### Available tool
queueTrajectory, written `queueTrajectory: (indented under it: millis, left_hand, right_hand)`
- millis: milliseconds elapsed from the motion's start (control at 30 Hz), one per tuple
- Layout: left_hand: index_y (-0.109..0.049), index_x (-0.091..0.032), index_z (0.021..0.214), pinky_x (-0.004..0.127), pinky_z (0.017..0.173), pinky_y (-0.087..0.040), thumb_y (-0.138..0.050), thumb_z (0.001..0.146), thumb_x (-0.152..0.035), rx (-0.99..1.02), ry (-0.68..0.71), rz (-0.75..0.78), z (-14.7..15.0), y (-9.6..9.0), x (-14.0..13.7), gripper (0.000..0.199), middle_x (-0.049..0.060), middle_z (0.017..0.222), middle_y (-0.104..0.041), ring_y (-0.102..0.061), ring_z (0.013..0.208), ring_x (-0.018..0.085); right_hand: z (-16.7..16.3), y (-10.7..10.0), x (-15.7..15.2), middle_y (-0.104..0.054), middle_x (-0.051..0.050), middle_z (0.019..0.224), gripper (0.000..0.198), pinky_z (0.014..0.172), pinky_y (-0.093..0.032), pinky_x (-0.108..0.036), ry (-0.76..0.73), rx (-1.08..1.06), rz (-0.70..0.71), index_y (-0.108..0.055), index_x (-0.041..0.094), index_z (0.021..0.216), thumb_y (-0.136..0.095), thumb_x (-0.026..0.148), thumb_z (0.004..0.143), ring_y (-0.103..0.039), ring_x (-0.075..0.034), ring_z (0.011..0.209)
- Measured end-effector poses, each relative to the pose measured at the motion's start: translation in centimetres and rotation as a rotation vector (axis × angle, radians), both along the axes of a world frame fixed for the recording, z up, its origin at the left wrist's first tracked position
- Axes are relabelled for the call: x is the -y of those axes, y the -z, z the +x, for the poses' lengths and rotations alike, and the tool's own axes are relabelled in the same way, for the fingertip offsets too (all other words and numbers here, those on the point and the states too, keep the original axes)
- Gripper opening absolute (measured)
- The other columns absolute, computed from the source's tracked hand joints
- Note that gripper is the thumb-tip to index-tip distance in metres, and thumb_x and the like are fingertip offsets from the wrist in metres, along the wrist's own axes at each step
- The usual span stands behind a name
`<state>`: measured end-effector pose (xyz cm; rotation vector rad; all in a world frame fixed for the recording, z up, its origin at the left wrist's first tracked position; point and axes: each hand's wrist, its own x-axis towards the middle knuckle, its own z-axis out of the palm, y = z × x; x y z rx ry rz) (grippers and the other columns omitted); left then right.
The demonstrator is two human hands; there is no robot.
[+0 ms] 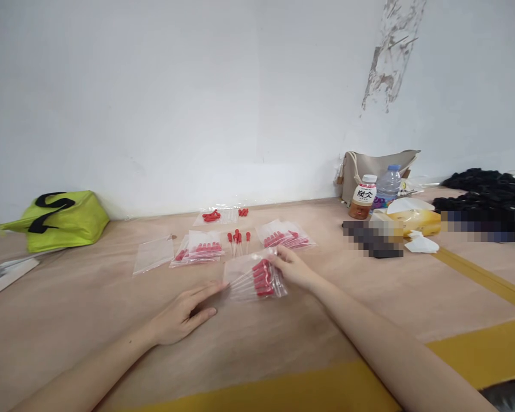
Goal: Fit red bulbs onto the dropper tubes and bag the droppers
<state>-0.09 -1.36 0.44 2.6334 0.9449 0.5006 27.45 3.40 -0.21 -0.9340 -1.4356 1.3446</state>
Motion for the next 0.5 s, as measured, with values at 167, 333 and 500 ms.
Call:
queueTrajectory:
  millis: [167,333,500]
  left_hand:
    - [-0.056,-0.028,0.112,0.042,0.097,-0.033,-0.042,0.086,-0.03,-0.031,-0.233,0.221,-1.6,0.3,-1.4,0.03,0.002,0.123,-0.051,-0.045,0.113,0.022]
    - [-0.058,-0.018,0.109,0.037,0.098,-0.033,-0.036,0.085,-0.034,-0.062,-0.758,0.39,-7.6,0.2,-5.8,0.037,0.008,0.12,-0.053,-0.046,0.112,0.023]
    - [-0.051,-0.008,0.118,0.033,0.101,-0.029,-0.032,0.083,-0.036,-0.153,-0.885,0.276,-14.1,1.3,-9.1,0.048,0.012,0.129,-0.043,-0.038,0.12,0.023]
  right_hand:
    - [3.0,-2.6,-1.6,-0.062,-0.003,0.071,0.016,0.058,-0.05,-0.027,0.268,-0.241,-0.031,-0.05,0.018,0.078,-0.056,0.032,0.074,-0.059,-0.013,0.059]
    - [3.2,-4.1,-5.5,-0.06,-0.001,0.073,0.006,0.057,-0.051,-0.024,0.48,-0.212,0.035,-0.046,0.019,0.077,-0.047,0.024,0.08,-0.058,-0.009,0.056]
    - [-0.4,-1.7,-9.0,-0.059,-0.003,0.073,0.011,0.056,-0.052,-0.024,0.495,0.049,0.03,-0.041,0.019,0.088,-0.033,0.026,0.086,-0.059,-0.01,0.055]
